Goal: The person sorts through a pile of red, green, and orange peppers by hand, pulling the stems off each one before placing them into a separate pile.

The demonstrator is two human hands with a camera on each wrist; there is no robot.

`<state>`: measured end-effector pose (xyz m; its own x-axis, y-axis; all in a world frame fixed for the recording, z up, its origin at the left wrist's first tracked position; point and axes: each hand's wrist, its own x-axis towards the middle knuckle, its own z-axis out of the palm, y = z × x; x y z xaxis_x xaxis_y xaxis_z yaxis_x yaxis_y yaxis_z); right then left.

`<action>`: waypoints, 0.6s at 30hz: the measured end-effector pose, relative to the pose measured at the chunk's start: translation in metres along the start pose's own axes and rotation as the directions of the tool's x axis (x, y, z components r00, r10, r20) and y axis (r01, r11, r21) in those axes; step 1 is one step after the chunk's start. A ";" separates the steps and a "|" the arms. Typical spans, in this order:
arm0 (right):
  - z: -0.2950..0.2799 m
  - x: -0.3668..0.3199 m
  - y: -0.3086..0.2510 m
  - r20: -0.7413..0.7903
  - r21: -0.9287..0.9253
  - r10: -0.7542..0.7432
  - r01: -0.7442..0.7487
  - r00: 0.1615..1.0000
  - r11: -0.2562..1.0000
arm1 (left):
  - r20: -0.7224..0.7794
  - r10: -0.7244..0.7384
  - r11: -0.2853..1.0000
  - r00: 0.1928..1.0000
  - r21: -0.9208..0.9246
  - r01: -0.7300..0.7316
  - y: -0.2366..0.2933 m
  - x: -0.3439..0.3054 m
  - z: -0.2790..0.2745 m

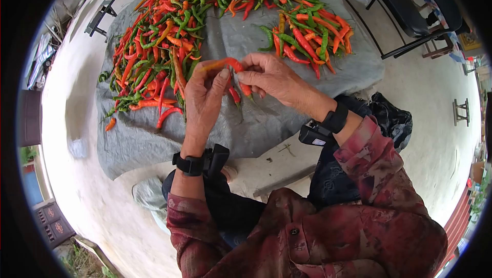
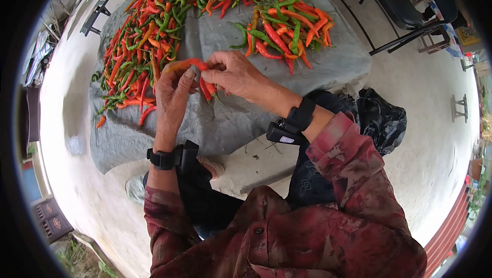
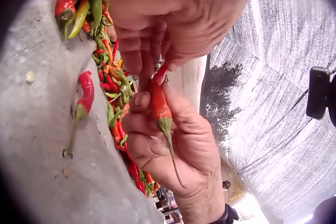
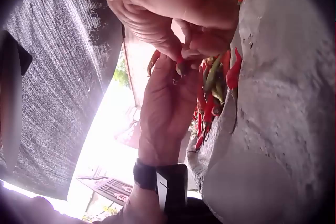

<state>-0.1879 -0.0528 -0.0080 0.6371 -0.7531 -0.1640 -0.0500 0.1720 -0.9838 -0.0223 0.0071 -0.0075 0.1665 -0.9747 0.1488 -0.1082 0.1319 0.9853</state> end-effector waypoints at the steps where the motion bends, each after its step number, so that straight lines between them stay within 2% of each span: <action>1: -0.004 0.000 0.000 0.002 -0.001 0.000 0.000 1.000 1.000 | -0.003 0.000 1.000 1.000 0.000 0.000 0.001 0.000 -0.001; 2: -0.007 0.001 0.000 -0.062 0.032 -0.048 0.050 0.997 0.998 | 0.122 -0.138 0.990 0.983 0.046 0.133 0.001 -0.001 -0.004; 3: -0.009 0.001 -0.001 -0.128 0.062 -0.095 0.104 0.987 0.993 | 0.237 -0.275 0.961 0.932 0.109 0.256 0.003 -0.001 -0.005; 5: -0.011 0.000 -0.003 -0.153 0.039 -0.105 0.112 0.983 0.993 | 0.242 -0.287 0.955 0.927 0.152 0.256 0.006 -0.007 0.006; 7: -0.011 0.000 -0.001 -0.146 0.080 -0.071 0.083 0.987 0.993 | 0.311 -0.149 0.959 0.939 0.277 0.060 0.000 -0.011 0.012; 9: -0.014 -0.001 -0.002 -0.177 0.035 -0.091 0.098 0.980 0.995 | 0.307 -0.153 0.958 0.939 0.279 0.064 -0.001 -0.015 0.015; 11: -0.022 0.000 -0.007 -0.204 -0.014 -0.115 0.114 0.972 0.993 | 0.289 -0.055 0.941 0.956 0.334 -0.047 -0.001 -0.016 0.016; 12: -0.031 0.002 -0.010 -0.302 -0.271 -0.310 0.231 0.902 0.934 | 0.289 -0.053 0.941 0.956 0.334 -0.049 -0.002 -0.015 0.015; 13: -0.037 0.000 -0.016 -0.339 -0.520 -0.509 0.293 0.791 0.802 | 0.219 0.047 0.874 0.975 0.463 -0.147 -0.003 -0.012 0.012; 14: -0.044 -0.007 -0.023 -0.358 -0.664 -0.564 0.222 0.744 0.715 | 0.163 0.158 0.778 0.974 0.587 -0.225 -0.004 -0.010 0.010; 15: -0.051 -0.008 -0.022 -0.360 -0.664 -0.565 0.222 0.742 0.714 | 0.165 0.160 0.777 0.973 0.587 -0.227 -0.007 -0.010 0.007; 17: -0.064 -0.007 -0.017 -0.359 -0.864 -0.687 0.054 0.632 0.501 | 0.172 0.104 0.616 0.980 0.762 -0.199 -0.013 -0.010 0.003; 18: -0.062 -0.009 -0.019 -0.388 -0.839 -0.666 0.056 0.637 0.541 | 0.172 0.104 0.617 0.980 0.761 -0.199 -0.012 -0.010 0.004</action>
<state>-0.2408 -0.0885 0.0080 0.1413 -0.8407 0.5228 -0.6367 -0.4815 -0.6022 -0.0268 0.0150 -0.0211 -0.0162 -0.9721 0.2339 -0.8459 0.1381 0.5152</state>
